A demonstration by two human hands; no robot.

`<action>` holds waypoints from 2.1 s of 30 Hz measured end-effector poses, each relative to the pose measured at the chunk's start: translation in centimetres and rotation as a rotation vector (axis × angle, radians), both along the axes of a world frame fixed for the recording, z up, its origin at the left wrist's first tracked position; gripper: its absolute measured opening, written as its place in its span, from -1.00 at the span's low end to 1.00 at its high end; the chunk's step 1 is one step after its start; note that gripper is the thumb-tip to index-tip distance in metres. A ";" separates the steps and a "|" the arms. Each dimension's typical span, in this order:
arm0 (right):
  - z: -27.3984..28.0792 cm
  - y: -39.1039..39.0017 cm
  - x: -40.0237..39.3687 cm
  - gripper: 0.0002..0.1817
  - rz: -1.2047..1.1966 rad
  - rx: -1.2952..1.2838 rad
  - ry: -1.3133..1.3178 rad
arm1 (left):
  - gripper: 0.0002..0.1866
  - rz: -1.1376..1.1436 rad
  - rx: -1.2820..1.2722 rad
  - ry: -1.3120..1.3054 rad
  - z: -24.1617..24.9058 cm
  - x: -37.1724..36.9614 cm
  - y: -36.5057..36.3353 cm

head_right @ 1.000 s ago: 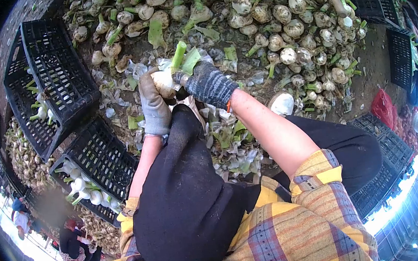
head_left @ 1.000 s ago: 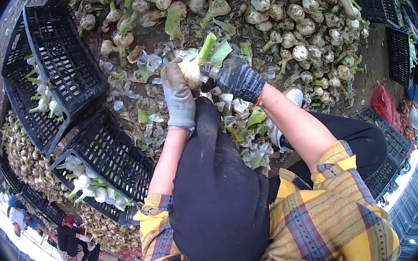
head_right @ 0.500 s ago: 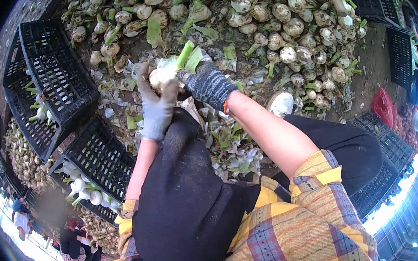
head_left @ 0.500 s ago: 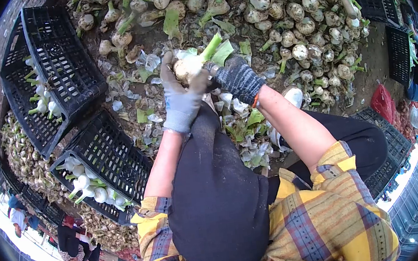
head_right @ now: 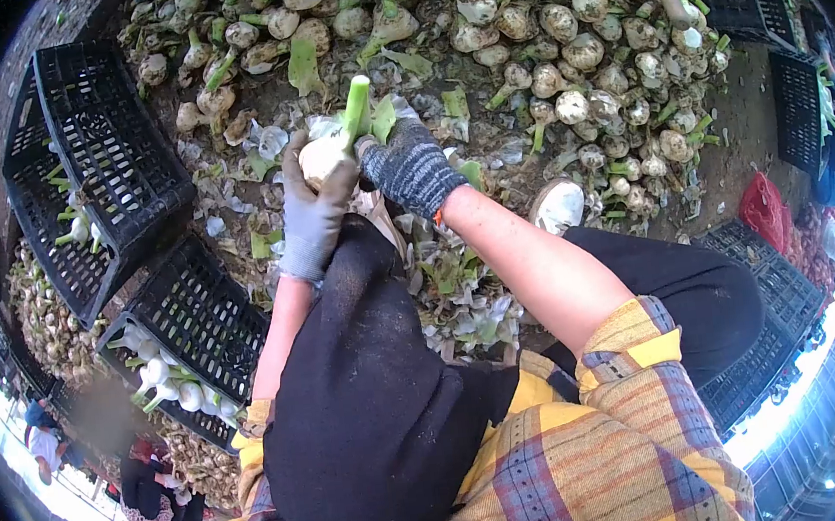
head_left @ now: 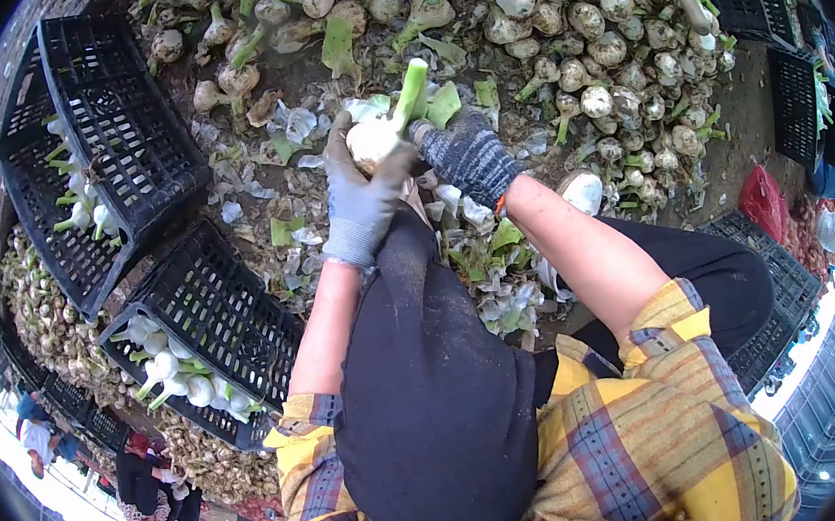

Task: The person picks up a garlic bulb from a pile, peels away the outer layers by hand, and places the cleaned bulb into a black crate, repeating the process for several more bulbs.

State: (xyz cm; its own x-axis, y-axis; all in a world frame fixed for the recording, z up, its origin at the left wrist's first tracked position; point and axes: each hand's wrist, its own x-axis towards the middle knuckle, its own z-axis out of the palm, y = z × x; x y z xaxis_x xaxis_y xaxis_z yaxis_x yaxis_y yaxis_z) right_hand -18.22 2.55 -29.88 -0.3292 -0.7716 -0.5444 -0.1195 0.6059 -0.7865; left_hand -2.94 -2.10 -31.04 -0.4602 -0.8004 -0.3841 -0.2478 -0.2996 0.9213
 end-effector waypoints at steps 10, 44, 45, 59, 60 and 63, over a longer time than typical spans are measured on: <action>4.1 -1.2 -0.3 -0.53 -0.056 0.083 -0.119 | -0.47 0.249 0.474 0.171 2.3 -1.1 -0.6; 3.9 0.3 2.7 -0.66 0.064 -0.278 0.126 | -0.67 0.455 0.641 0.261 1.1 -1.7 -0.6; 3.7 0.5 2.6 -0.67 0.053 -0.262 0.093 | -0.59 0.500 0.667 0.290 1.3 -1.8 -0.7; 5.8 0.1 -0.5 -0.74 -1.187 -0.031 -1.150 | -0.45 0.661 1.063 0.599 1.8 1.0 -3.0; 4.2 -0.1 -1.4 -0.72 -1.200 -0.151 -1.110 | -0.45 0.647 1.072 0.682 1.4 1.6 -3.2; 4.7 0.5 -3.4 -0.77 -0.536 -0.082 -0.604 | -0.48 0.701 0.947 0.609 1.6 2.4 -3.7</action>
